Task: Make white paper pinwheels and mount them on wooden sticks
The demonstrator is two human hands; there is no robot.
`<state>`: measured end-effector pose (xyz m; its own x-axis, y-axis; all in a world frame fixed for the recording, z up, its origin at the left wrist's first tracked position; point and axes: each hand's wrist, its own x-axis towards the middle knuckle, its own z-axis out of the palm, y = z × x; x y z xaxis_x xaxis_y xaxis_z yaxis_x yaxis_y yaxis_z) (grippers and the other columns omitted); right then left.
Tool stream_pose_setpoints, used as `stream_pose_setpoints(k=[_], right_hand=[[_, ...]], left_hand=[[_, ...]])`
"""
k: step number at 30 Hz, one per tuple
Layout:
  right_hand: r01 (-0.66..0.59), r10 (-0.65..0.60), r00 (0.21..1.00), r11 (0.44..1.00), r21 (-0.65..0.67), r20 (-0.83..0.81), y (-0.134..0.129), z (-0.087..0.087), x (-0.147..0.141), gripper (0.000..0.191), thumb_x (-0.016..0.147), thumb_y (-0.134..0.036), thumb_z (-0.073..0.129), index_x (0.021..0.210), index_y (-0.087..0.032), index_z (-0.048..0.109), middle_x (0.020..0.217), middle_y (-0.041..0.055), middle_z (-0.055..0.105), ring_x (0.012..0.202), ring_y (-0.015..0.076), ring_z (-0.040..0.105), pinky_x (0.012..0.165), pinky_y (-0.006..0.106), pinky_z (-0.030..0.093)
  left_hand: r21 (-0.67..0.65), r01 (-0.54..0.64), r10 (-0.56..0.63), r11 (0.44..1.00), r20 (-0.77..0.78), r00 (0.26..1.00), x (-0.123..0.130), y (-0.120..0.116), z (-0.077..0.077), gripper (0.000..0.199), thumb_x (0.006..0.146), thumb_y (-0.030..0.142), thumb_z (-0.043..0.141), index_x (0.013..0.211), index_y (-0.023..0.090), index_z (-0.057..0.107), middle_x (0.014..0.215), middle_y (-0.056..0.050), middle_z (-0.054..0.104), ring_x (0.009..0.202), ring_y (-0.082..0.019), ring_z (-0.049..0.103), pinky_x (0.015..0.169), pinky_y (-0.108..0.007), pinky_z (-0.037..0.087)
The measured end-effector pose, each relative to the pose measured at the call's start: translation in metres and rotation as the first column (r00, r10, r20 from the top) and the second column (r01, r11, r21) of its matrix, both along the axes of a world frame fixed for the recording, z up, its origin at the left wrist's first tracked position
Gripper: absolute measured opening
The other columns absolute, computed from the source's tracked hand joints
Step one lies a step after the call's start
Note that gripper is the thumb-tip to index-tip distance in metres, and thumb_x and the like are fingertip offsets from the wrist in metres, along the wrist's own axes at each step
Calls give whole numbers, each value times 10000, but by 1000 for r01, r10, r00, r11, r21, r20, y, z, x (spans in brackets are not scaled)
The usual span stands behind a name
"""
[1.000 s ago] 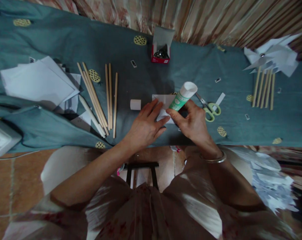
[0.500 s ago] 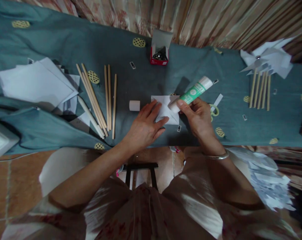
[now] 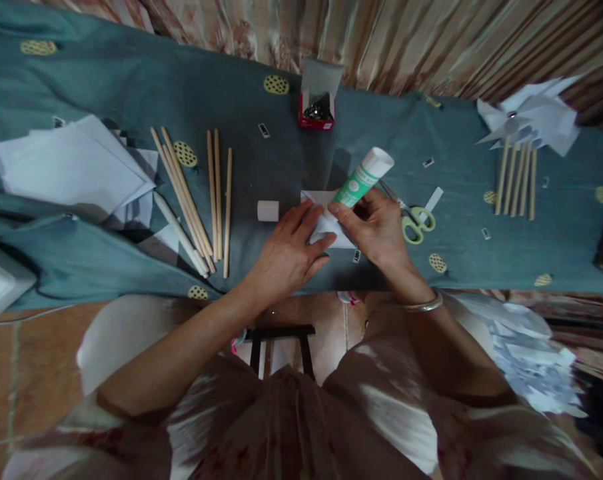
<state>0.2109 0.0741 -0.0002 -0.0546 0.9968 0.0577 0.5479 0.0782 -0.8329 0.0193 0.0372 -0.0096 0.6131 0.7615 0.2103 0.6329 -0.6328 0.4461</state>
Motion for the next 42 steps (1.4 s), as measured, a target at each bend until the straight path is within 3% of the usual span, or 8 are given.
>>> stream_pose_setpoints(k=[7,22,31,42], right_hand=[[39,-40,998,999,31,38,2,0,0,361,832,-581,678,809,-231,591,708,-18,583,644,157,541,605,310,447],[71,-77,994,994,77,72,-3,2,8,375,815,-584,696,795,-218,618,728,-5,595,708,168,565,664,325,484],[40,-41,998,999,20,37,-7,-2,13,392,811,-616,686,818,-233,603,703,-22,588,651,156,557,625,315,476],[49,-48,999,998,-36,16,-14,6,9,378,803,-586,707,780,-227,593,692,-23,594,630,145,542,607,306,451]], left_hand=[[3,-5,5,1000,-2,1000,0,0,0,345,921,290,633,1258,215,630,1519,-149,464,1458,-367,355,1128,-612,391],[-15,-5,5,1000,23,1000,-1,0,-2,334,932,318,620,1249,220,648,1527,-134,462,1463,-366,342,1134,-622,378],[-19,3,-3,1000,21,1000,-1,0,-3,342,944,331,596,1261,208,640,1529,-138,453,1471,-365,326,1146,-609,369],[-23,2,-2,1000,5,1000,-1,0,-1,351,942,336,597,1265,204,641,1536,-157,445,1473,-373,329,1146,-606,368]])
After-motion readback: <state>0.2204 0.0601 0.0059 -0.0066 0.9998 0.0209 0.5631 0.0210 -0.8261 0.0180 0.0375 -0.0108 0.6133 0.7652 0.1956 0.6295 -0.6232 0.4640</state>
